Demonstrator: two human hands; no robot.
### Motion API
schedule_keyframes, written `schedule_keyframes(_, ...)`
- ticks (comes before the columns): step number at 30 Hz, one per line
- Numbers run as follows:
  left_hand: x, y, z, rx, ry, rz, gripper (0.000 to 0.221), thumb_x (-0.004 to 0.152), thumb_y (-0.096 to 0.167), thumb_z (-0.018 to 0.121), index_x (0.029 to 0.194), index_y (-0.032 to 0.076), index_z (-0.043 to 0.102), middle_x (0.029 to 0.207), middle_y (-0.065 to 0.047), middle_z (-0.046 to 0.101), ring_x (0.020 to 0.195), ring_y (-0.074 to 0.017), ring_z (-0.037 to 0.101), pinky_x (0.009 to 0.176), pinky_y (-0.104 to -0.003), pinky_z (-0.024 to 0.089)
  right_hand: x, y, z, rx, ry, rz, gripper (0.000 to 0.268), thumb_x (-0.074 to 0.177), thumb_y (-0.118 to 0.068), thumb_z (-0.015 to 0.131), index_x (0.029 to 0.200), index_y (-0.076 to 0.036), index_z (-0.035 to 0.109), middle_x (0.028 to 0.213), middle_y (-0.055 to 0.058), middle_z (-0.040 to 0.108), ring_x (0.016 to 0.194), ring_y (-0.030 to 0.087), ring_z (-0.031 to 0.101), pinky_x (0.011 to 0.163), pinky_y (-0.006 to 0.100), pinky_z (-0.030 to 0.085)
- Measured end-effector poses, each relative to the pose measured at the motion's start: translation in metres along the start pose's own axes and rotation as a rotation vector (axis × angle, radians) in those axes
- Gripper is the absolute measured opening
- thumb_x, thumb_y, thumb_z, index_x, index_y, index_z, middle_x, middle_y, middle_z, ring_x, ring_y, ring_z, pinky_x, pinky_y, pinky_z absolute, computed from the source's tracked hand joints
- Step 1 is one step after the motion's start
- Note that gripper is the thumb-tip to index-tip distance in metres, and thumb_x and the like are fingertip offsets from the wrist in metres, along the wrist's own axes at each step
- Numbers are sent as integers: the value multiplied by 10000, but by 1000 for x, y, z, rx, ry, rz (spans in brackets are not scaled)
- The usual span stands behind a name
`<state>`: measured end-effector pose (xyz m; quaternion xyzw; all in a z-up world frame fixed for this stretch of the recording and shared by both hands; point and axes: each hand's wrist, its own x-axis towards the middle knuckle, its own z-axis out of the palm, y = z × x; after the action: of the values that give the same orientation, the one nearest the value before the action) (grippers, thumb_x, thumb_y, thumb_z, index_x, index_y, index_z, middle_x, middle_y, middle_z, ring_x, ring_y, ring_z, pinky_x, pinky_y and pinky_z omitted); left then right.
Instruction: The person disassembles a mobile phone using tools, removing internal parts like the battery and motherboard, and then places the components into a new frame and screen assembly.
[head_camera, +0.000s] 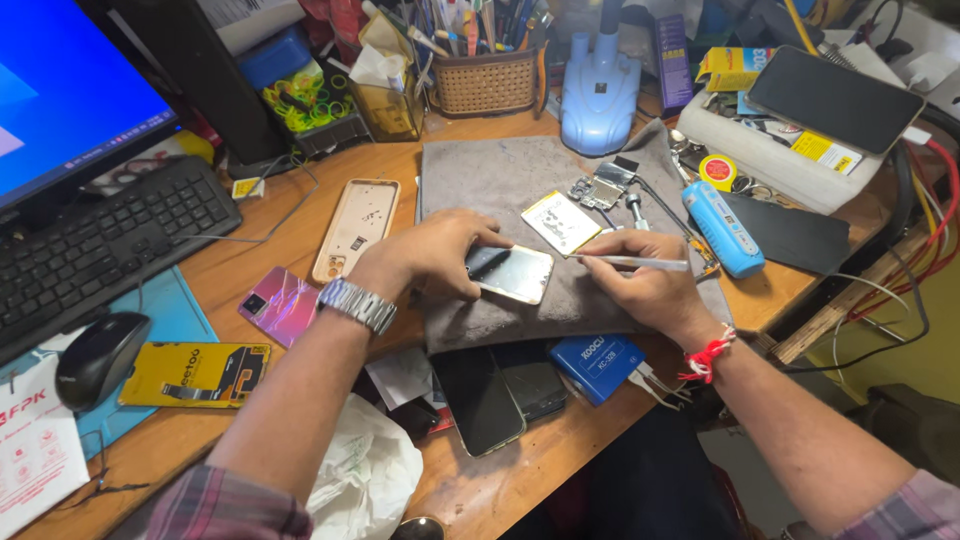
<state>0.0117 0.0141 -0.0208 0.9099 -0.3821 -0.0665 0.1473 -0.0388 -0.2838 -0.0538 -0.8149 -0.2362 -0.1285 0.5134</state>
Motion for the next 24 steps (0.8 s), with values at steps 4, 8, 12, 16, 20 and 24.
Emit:
schedule_keyframes(4,-32,23,25,-82,380,-198,748,644,322,824,1331,73,667,1434,-232,544,1370,-377,461,1159,-449,339,-4,1,6,-110,-5,-164,128,826,-67,758,939,-6,756,970,112,785,861,161,769,765,278,593)
schedule_keyframes(8,-47,68,58,-33,789,-636,718,768,443,785,1352,52,640,1449,-203,560,1398,-377,463,1199,-490,355,1,-1,8,-162,-9,-230,97,837,-67,769,905,-6,737,950,113,780,853,188,776,763,287,600)
schedule_keyframes(12,-40,92,74,40,859,-758,929,708,587,819,1418,38,577,1479,-294,410,1403,-475,337,1164,-601,268,0,-3,14,-197,-4,-232,86,865,-61,769,913,0,733,961,115,776,870,191,773,776,288,600)
schedule_keyframes(16,-33,96,72,20,787,-766,977,703,667,800,1428,60,550,1514,-331,339,1414,-522,275,1159,-599,251,0,-5,16,-208,11,-233,80,878,-57,764,928,1,740,977,119,773,878,192,770,781,287,598)
schedule_keyframes(20,-33,98,69,-39,700,-797,967,684,686,790,1411,87,570,1529,-321,332,1435,-505,265,1166,-573,267,0,-4,15,-181,11,-241,85,868,-57,771,917,3,734,967,122,772,870,193,770,767,288,595)
schedule_keyframes(24,-32,95,69,-35,701,-790,979,665,698,798,1401,89,584,1523,-328,328,1429,-507,272,1160,-557,283,-3,-4,17,-182,16,-288,70,873,-33,770,914,1,724,965,125,772,873,198,773,765,290,599)
